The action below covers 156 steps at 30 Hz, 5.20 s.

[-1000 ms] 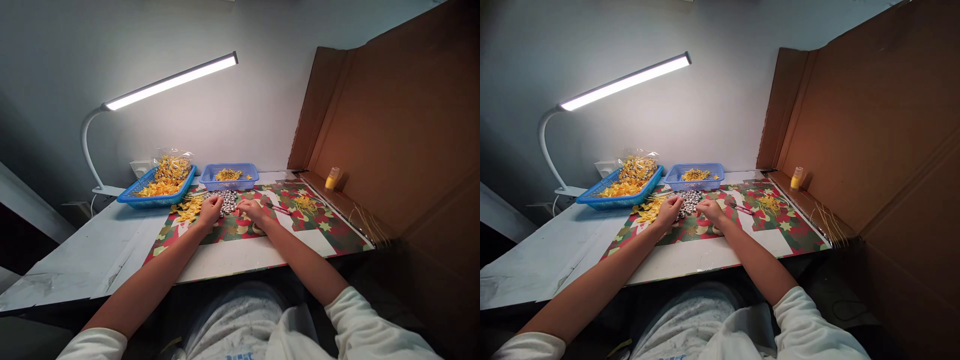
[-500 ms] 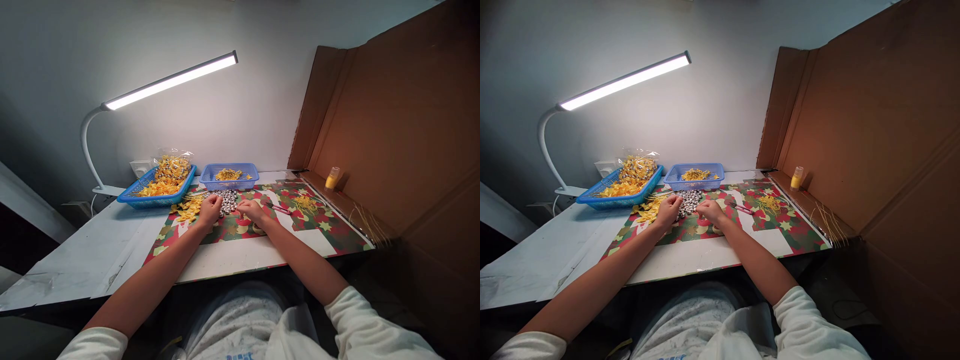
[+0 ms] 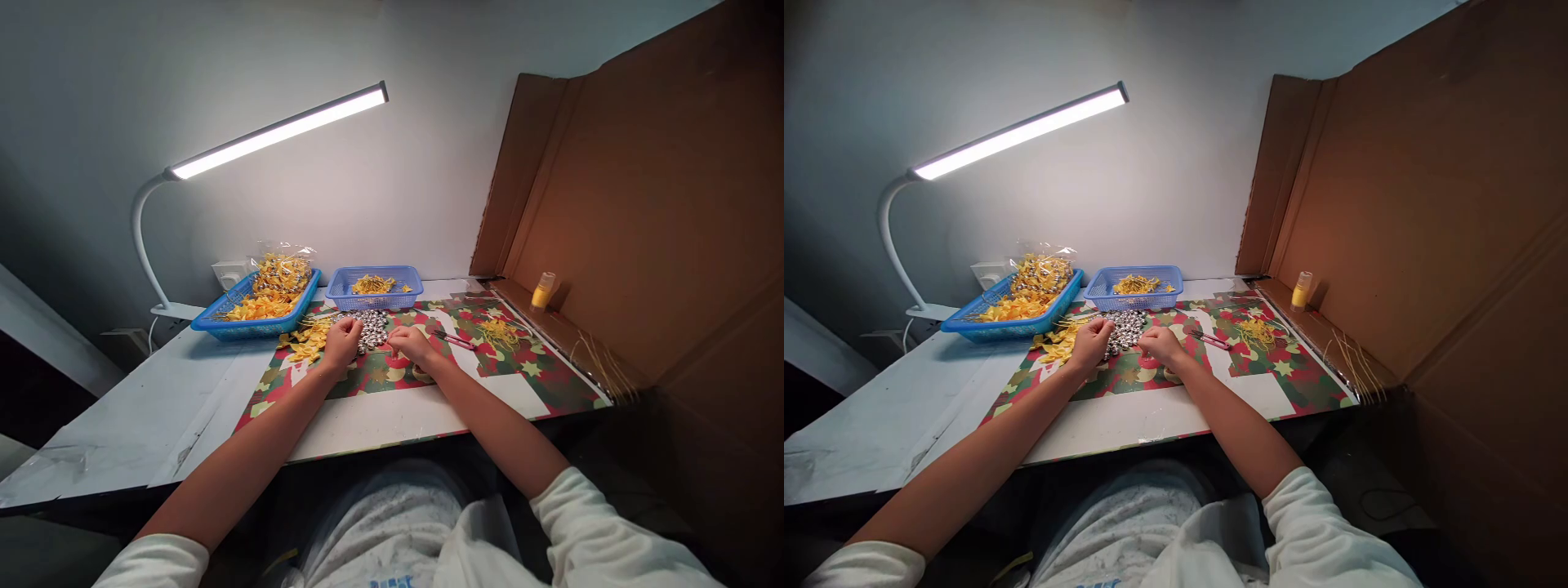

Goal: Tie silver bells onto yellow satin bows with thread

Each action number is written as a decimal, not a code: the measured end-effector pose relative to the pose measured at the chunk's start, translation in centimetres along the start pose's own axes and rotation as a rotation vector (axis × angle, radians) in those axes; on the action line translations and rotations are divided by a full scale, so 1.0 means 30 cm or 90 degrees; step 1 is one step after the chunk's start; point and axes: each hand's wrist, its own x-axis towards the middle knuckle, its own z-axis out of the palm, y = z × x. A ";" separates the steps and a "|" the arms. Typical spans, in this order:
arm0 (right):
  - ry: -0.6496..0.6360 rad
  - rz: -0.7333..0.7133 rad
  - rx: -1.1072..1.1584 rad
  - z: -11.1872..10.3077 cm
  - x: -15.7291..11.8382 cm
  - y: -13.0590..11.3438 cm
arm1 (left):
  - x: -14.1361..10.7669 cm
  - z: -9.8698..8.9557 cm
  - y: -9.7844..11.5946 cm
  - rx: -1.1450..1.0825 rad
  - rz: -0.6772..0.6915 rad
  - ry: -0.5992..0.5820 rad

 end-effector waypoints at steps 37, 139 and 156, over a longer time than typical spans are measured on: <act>0.098 0.017 0.054 -0.062 0.025 0.001 | 0.027 -0.041 0.009 -0.021 0.014 -0.019; -0.073 -0.047 -0.087 -0.067 0.019 0.031 | -0.046 0.008 0.046 -0.318 -0.208 -0.262; -0.070 -0.092 -0.095 -0.058 0.028 0.045 | -0.050 0.015 0.047 -0.313 -0.215 -0.306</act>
